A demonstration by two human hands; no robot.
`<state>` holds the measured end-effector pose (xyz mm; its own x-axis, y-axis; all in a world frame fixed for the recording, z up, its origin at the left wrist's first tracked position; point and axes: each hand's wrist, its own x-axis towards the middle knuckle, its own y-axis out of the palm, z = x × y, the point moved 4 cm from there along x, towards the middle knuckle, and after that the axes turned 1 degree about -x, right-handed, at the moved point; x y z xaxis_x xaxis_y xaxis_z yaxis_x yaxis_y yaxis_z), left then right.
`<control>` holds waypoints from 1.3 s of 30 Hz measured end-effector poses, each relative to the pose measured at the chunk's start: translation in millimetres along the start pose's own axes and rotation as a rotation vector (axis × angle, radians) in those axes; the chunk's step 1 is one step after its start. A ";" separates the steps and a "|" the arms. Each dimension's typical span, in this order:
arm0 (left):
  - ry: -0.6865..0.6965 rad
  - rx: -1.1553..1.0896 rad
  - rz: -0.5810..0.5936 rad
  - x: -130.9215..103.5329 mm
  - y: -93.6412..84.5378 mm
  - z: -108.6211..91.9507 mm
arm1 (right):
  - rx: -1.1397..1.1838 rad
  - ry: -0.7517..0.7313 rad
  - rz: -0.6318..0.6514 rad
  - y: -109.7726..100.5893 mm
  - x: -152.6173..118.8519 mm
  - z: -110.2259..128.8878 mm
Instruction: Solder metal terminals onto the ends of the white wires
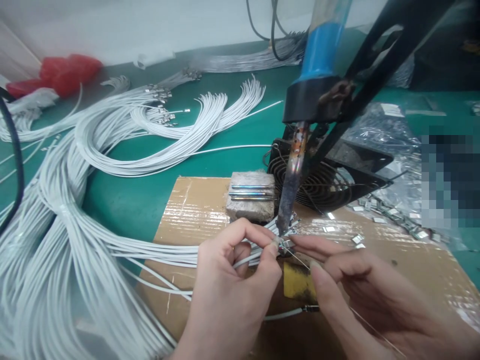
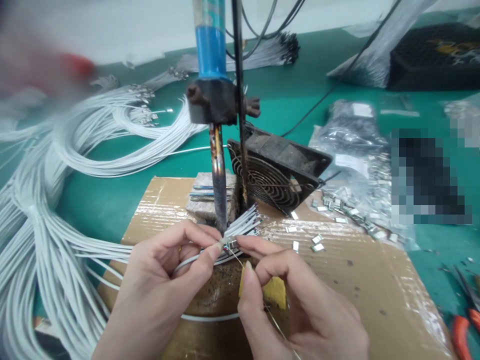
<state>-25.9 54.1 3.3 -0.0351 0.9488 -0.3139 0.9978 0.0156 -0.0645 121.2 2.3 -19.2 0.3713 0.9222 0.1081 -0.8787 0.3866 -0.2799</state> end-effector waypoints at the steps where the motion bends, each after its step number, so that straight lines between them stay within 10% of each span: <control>1: 0.001 -0.007 -0.008 0.3 0.0 -0.1 | 0.023 0.005 -0.012 0.6 0.2 0.2; 39: -0.031 -0.207 -0.097 8.7 -1.0 -12.1 | 0.019 -0.018 0.004 3.3 12.4 8.3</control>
<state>-26.5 66.2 12.1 -0.1300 0.9298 -0.3445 0.9798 0.1736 0.0989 120.4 15.1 -10.8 0.3627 0.9236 0.1244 -0.8857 0.3832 -0.2622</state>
